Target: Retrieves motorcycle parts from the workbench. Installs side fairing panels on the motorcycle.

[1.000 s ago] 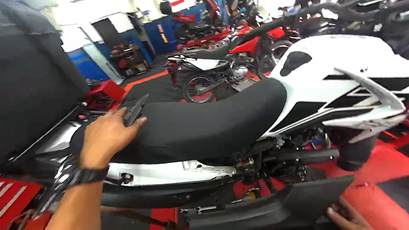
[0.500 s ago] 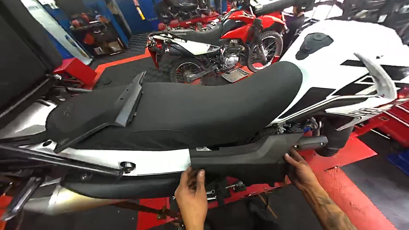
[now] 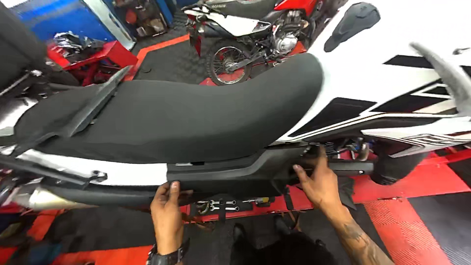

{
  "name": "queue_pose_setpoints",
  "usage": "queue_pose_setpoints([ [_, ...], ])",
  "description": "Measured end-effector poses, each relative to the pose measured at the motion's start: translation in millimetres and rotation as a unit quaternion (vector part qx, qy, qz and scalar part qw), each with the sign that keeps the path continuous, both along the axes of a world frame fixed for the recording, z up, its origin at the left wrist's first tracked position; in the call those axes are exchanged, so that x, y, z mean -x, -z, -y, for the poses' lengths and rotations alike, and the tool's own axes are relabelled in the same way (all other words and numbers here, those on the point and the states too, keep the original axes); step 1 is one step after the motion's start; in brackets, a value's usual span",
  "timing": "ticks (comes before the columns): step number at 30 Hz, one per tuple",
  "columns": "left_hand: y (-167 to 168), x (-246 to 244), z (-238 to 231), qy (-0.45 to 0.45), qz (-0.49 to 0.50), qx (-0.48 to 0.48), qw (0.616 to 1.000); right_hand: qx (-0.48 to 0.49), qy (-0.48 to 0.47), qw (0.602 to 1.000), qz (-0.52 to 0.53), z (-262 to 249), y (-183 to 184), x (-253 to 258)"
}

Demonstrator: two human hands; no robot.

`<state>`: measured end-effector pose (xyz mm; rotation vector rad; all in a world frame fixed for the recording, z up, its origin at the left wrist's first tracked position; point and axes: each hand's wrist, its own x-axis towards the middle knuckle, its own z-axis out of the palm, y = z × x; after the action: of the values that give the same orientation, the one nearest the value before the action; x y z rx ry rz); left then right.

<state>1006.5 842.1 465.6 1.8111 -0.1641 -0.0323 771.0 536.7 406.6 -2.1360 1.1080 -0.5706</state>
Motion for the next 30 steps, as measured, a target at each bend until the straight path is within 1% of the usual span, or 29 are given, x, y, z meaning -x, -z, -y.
queue_pose_setpoints([
  [2, 1.4, -0.3, 3.4, -0.003, -0.008, 0.008, 1.0, 0.049, -0.071, 0.996, -0.027, 20.0, -6.8, 3.9],
  [3, 3.3, 1.4, 5.0, -0.006, -0.013, 0.015, 1.0, 0.074, -0.104, 0.991, -0.031, 28.7, -2.9, 6.9],
  [4, 5.3, 3.0, 6.0, -0.007, -0.014, 0.02, 1.0, 0.093, -0.125, 0.987, -0.036, 36.1, 3.4, 10.5],
  [6, 6.3, 3.0, 10.1, -0.006, -0.004, 0.04, 0.999, 0.109, -0.133, 0.983, -0.064, 43.5, 14.5, 20.4],
  [8, 7.4, 3.2, 12.6, -0.006, -0.003, 0.076, 0.997, 0.119, -0.13, 0.98, -0.09, 40.5, 26.4, 33.5],
  [10, 8.8, 3.0, 9.0, 0.018, -0.018, 0.131, 0.991, 0.133, -0.156, 0.974, -0.101, 30.4, 40.7, 46.3],
  [12, 10.7, 2.1, -0.7, 0.039, -0.019, 0.169, 0.985, 0.112, -0.197, 0.968, -0.113, 8.3, 54.0, 59.1],
  [13, 10.2, 0.8, -5.9, 0.048, -0.018, 0.184, 0.982, 0.098, -0.203, 0.968, -0.107, -3.1, 59.6, 63.4],
  [15, 7.0, -1.5, -18.2, 0.048, -0.026, 0.212, 0.976, 0.108, -0.152, 0.981, -0.06, -17.9, 69.3, 64.1],
  [17, 3.7, 0.7, -36.0, 0.038, -0.029, 0.23, 0.972, 0.123, -0.105, 0.987, -0.015, -18.1, 73.9, 52.5],
  [19, 3.3, 2.6, -59.6, 0.047, -0.026, 0.25, 0.967, 0.111, -0.107, 0.988, -0.028, -9.5, 73.7, 32.7],
  [21, 2.9, 5.9, -84.9, 0.059, -0.017, 0.273, 0.96, 0.127, -0.108, 0.985, -0.047, -1.3, 78.5, 18.8],
  [24, -9.7, 20.3, -106.2, 0.04, -0.012, 0.317, 0.948, 0.161, -0.119, 0.978, -0.061, -6.8, 80.6, 29.4],
  [25, -19.5, 30.4, -103.7, 0.007, -0.017, 0.325, 0.945, 0.154, -0.139, 0.977, -0.054, -20.9, 82.7, 42.2],
  [27, -43.4, 51.1, -78.7, -0.114, -0.029, 0.38, 0.917, 0.105, -0.216, 0.97, -0.041, -62.0, 94.1, 71.4],
  [28, -34.8, 49.6, -91.3, -0.057, -0.02, 0.372, 0.926, 0.069, -0.274, 0.958, -0.047, -80.3, 103.6, 81.2],
  [29, -20.5, 43.0, -108.7, 0.008, -0.012, 0.34, 0.94, 0.03, -0.338, 0.939, -0.057, -92.3, 113.4, 85.3],
  [30, -10.7, 40.2, -111.9, 0.024, -0.011, 0.331, 0.943, -0.004, -0.387, 0.919, -0.075, -95.3, 119.7, 84.1],
])
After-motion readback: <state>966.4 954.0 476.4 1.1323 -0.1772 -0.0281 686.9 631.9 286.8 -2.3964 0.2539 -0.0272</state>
